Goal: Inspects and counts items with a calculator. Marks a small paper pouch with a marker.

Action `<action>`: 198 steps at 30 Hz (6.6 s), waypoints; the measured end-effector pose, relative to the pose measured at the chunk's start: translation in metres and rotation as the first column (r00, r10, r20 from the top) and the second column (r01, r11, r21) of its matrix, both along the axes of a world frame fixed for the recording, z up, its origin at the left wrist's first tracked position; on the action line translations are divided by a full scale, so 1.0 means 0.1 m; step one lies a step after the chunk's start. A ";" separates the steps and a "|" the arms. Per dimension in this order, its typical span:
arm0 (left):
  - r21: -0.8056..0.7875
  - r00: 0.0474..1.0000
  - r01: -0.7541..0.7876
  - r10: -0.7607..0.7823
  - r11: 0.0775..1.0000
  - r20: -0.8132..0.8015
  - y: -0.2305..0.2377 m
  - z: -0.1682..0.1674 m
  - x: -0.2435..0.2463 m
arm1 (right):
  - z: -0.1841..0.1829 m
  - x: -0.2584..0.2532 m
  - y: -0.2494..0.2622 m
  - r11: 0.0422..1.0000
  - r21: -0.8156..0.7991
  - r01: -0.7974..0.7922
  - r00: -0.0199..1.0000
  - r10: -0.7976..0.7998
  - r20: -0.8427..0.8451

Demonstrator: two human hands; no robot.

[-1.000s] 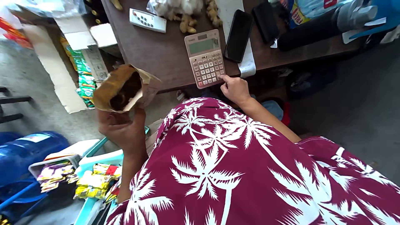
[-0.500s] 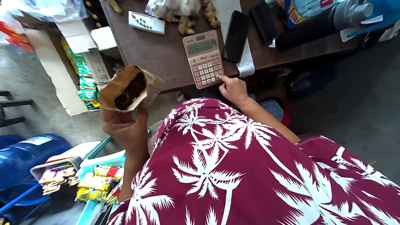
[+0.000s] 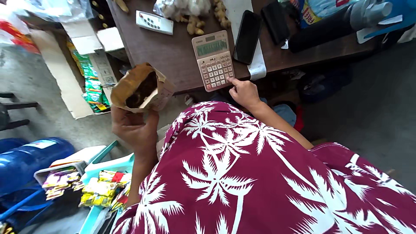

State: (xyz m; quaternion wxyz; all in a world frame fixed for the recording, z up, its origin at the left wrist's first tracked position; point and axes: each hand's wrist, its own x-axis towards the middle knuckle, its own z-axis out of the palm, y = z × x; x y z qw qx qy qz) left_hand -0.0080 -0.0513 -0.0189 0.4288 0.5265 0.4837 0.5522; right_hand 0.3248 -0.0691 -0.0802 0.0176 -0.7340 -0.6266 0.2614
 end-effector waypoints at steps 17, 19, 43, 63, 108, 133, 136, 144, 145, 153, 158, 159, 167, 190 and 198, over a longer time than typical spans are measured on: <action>-0.003 1.000 0.026 -0.026 1.000 0.015 0.02 -0.02 0.05 | 0.02 0.06 0.10 0.995 -0.048 0.090 0.994 -0.086 0.073; -0.002 0.999 0.030 -0.030 1.000 0.016 0.02 -0.02 0.06 | 0.03 0.05 0.10 0.994 -0.063 0.095 0.993 -0.090 0.074; -0.057 0.998 0.065 -0.064 0.996 0.024 0.09 0.03 0.07 | 0.02 0.05 0.11 0.990 -0.067 0.125 0.991 -0.122 0.051; -0.051 0.998 0.063 -0.061 0.997 0.023 0.17 -0.01 0.12 | 0.03 0.07 0.15 0.989 -0.069 0.131 0.991 -0.130 0.030; -0.082 0.998 0.061 -0.062 0.995 -0.006 0.20 -0.03 0.20 | 0.00 0.04 0.08 0.993 -0.041 0.108 0.993 -0.107 0.042; -0.077 0.998 0.054 -0.057 0.996 -0.039 0.20 -0.06 0.18 | -0.02 0.05 0.10 0.992 -0.047 0.118 0.993 -0.117 0.016; -0.088 0.998 0.052 -0.055 0.995 -0.035 0.19 -0.05 0.19 | -0.02 0.06 0.10 0.992 -0.049 0.120 0.993 -0.120 0.003; -0.081 0.997 0.059 -0.062 0.995 -0.043 0.19 -0.06 0.19 | -0.05 0.07 0.09 0.990 -0.051 0.129 0.990 -0.131 -0.043; -0.079 0.997 0.059 -0.062 0.995 -0.042 0.19 -0.06 0.19 | -0.05 0.07 0.09 0.990 -0.048 0.130 0.990 -0.132 -0.045; -0.083 0.997 0.079 -0.080 0.993 -0.016 0.17 -0.03 0.21 | -0.03 0.12 0.10 0.994 -0.081 0.078 0.996 -0.080 -0.027; -0.083 0.996 0.082 -0.084 0.993 -0.020 0.16 -0.02 0.23 | -0.02 0.12 0.10 0.995 -0.072 0.074 0.997 -0.076 -0.026; -0.080 0.996 0.084 -0.086 0.993 -0.021 0.16 -0.02 0.23 | -0.03 0.11 0.09 0.995 -0.069 0.077 0.997 -0.078 -0.023; -0.069 0.993 0.116 -0.118 0.991 -0.025 0.12 -0.01 0.24 | -0.01 0.07 0.03 0.993 -0.092 0.068 0.998 -0.068 0.008; -0.077 0.994 0.101 -0.103 0.992 -0.025 0.01 -0.03 0.22 | -0.04 0.00 -0.07 0.998 0.065 -0.004 0.999 0.001 0.049; -0.062 0.994 0.107 -0.108 0.992 -0.008 0.01 -0.03 0.21 | -0.09 -0.10 -0.09 0.992 0.016 -0.129 0.991 0.129 0.026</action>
